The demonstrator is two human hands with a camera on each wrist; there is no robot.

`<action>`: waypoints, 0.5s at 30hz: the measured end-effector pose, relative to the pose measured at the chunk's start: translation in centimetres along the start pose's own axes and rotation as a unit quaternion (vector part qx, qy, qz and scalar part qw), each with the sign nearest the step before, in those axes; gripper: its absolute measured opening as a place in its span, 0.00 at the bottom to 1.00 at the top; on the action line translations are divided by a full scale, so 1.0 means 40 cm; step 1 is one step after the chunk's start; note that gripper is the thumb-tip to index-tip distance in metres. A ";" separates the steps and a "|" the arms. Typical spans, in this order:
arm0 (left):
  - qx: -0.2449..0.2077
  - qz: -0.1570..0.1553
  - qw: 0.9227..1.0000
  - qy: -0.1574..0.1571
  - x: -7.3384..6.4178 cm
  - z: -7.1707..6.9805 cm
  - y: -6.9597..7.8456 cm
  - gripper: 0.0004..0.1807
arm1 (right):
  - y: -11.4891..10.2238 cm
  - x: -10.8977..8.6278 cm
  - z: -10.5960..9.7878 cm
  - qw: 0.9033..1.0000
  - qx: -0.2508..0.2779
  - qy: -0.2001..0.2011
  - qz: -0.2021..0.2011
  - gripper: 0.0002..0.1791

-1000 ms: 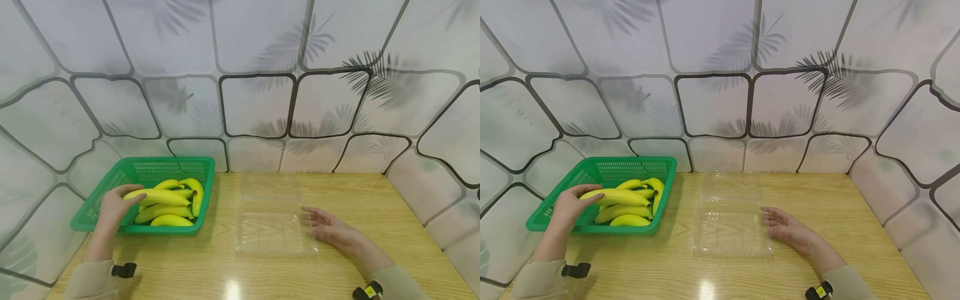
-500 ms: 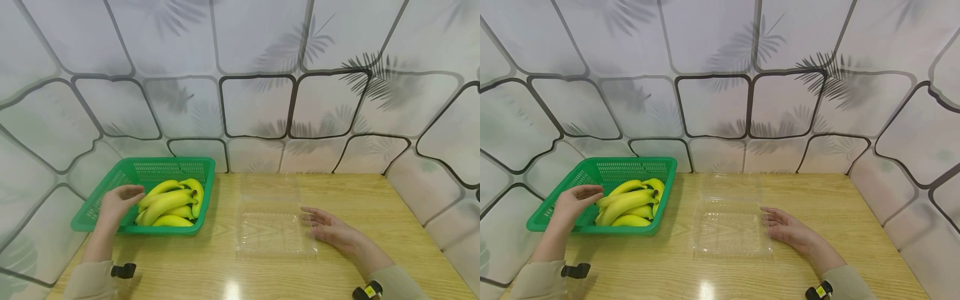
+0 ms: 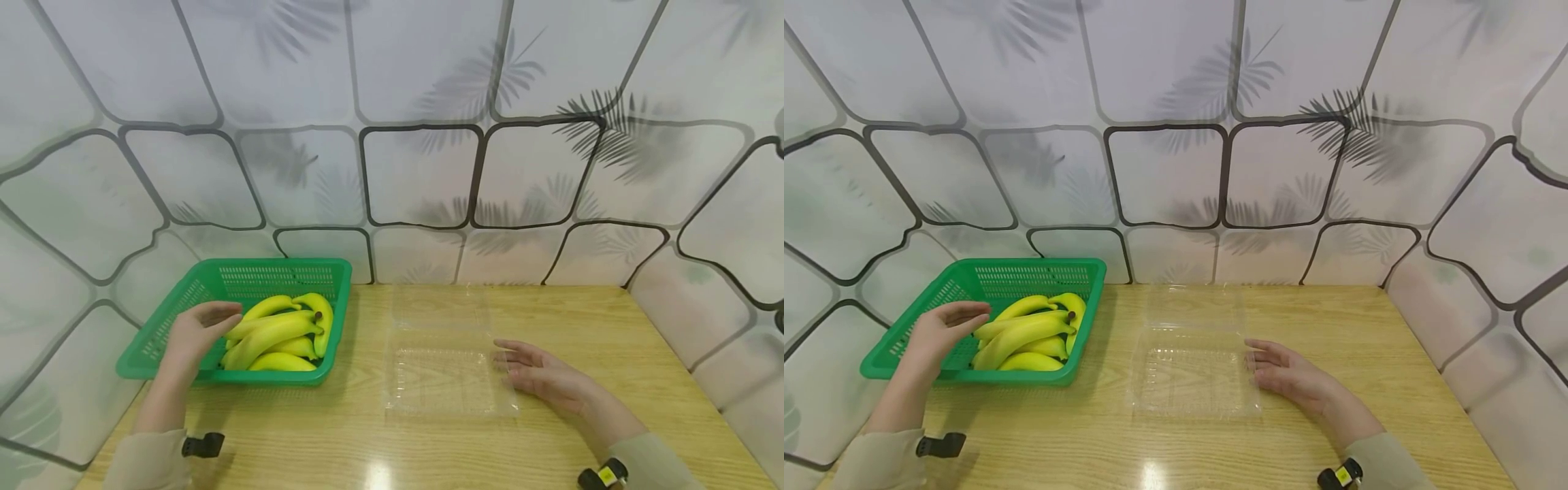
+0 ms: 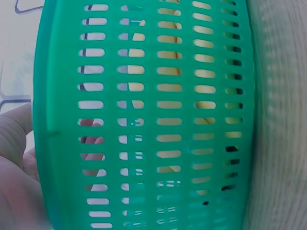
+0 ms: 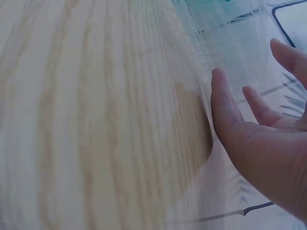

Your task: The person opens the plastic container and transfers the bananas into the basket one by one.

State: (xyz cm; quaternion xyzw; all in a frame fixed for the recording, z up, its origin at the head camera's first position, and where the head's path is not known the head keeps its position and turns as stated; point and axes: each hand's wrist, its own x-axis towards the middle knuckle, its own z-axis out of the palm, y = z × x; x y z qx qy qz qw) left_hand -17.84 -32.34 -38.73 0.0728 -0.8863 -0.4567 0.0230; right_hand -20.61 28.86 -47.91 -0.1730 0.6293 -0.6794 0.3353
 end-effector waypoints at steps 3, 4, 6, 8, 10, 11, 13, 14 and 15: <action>0.007 0.007 1.000 -0.001 0.000 0.003 0.006 0.31 | -0.004 -0.004 -0.006 1.000 -0.008 0.005 0.002 0.37; 0.010 0.010 1.000 0.000 0.000 0.005 0.009 0.31 | -0.006 -0.006 -0.008 1.000 -0.010 0.006 0.002 0.37; 0.016 0.018 1.000 0.001 -0.001 0.008 0.016 0.31 | -0.011 -0.008 -0.011 1.000 -0.013 0.003 -0.002 0.37; 0.018 0.026 0.999 0.002 -0.005 0.011 0.025 0.31 | -0.017 -0.010 -0.015 1.000 -0.017 -0.002 -0.009 0.37; 0.016 0.033 0.999 0.004 -0.010 0.016 0.037 0.30 | -0.026 -0.012 -0.018 0.999 -0.027 -0.006 -0.020 0.36; 0.016 0.037 0.999 0.004 -0.013 0.018 0.044 0.29 | -0.031 -0.014 -0.019 0.999 -0.035 -0.009 -0.026 0.36; 0.019 0.043 0.999 0.005 -0.020 0.023 0.059 0.28 | -0.044 -0.017 -0.021 0.998 -0.051 -0.007 -0.032 0.35; 0.020 0.046 0.999 0.005 -0.024 0.025 0.066 0.27 | -0.051 -0.018 -0.022 0.998 -0.055 -0.006 -0.033 0.35; 0.021 0.050 0.999 0.004 -0.027 0.028 0.073 0.27 | -0.058 -0.020 -0.022 0.997 -0.062 -0.005 -0.037 0.34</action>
